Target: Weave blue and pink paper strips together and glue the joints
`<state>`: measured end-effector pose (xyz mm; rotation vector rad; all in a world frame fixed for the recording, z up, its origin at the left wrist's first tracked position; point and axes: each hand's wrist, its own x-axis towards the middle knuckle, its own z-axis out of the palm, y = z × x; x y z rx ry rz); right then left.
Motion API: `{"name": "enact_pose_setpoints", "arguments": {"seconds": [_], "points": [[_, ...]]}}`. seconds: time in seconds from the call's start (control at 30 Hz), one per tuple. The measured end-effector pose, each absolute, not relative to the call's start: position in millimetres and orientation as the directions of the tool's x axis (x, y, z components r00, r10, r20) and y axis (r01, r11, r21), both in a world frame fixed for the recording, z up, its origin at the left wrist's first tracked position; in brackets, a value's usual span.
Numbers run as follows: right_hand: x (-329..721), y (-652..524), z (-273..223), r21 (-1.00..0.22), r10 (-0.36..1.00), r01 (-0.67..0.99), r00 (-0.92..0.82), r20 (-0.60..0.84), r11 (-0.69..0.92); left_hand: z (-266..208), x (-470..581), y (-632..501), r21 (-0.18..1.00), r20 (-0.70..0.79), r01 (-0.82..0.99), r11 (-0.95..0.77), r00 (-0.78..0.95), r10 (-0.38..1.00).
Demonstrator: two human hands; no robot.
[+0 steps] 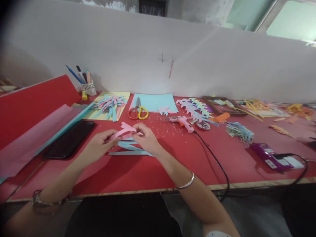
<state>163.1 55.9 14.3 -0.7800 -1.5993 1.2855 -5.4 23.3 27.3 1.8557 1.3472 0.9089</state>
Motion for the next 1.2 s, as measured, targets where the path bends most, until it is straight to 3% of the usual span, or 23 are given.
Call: {"name": "enact_pose_setpoints", "arguments": {"seconds": [0.27,0.4,0.57,0.87,1.2], "points": [[166.5,56.1,18.9,-0.932,0.852,-0.027,-0.396,0.343,0.363,24.7,-11.4,27.6,0.787,0.173,0.541,-0.297,0.269,0.947],[170.0,58.8,18.3,-0.950,0.862,-0.093,-0.400,0.311,0.300,30.0,-22.1,31.0,0.794,0.124,0.544,-0.272,0.293,0.948],[172.2,61.4,16.5,-0.963,0.890,-0.176,-0.376,0.259,0.206,42.4,-29.5,39.8,0.754,0.183,0.568,-0.329,0.299,0.936],[179.2,65.4,22.8,-0.970,0.922,-0.110,-0.305,0.240,0.216,32.8,-39.6,69.6,0.739,0.191,0.575,-0.352,0.322,0.927],[180.6,65.8,24.7,-0.941,0.915,0.147,-0.322,0.245,0.304,17.9,-41.8,67.9,0.902,0.095,0.380,-0.207,0.293,0.951]]}}
